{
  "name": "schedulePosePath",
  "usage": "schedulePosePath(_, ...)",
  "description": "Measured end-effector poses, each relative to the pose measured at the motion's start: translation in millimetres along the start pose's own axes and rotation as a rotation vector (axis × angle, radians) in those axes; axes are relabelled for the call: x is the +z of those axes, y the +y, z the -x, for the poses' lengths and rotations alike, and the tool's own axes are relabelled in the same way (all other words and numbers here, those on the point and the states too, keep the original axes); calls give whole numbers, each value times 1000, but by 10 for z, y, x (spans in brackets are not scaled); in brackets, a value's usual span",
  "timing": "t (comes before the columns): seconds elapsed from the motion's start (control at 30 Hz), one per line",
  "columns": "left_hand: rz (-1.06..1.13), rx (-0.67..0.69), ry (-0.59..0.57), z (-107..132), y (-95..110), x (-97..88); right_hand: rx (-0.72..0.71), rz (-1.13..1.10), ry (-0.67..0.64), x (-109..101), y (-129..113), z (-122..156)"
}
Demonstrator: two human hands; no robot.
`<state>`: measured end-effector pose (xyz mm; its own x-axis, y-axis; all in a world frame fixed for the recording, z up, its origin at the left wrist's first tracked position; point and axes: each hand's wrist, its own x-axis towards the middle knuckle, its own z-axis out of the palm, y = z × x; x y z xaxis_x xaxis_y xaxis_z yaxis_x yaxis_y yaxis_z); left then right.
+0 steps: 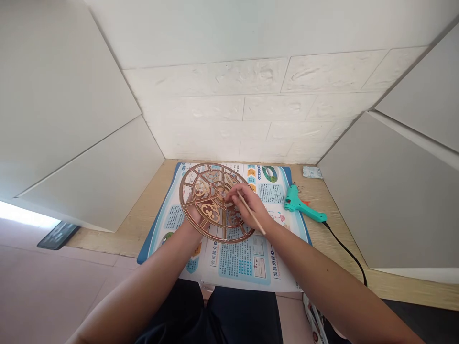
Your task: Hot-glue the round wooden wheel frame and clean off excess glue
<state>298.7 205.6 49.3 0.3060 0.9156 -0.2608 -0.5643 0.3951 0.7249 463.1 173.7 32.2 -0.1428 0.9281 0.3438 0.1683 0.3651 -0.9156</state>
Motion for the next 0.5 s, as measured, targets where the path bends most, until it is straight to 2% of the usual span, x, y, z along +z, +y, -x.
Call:
schedulePosePath(0.1, -20, 22, 11, 14, 60, 25, 0, -10, 73, 7, 27, -27)
schedulePosePath(0.23, -66, -151, -93, -11, 141, -35, 37, 14, 192, 10, 37, -65)
schedulePosePath(0.4, -75, -304, -281, -204, 152, -262, 144, -299, 292, -29, 109, -136)
schedulePosePath(0.5, -28, -324, -356, -372, 143, -424, 147, -330, 367, -93, 128, -186)
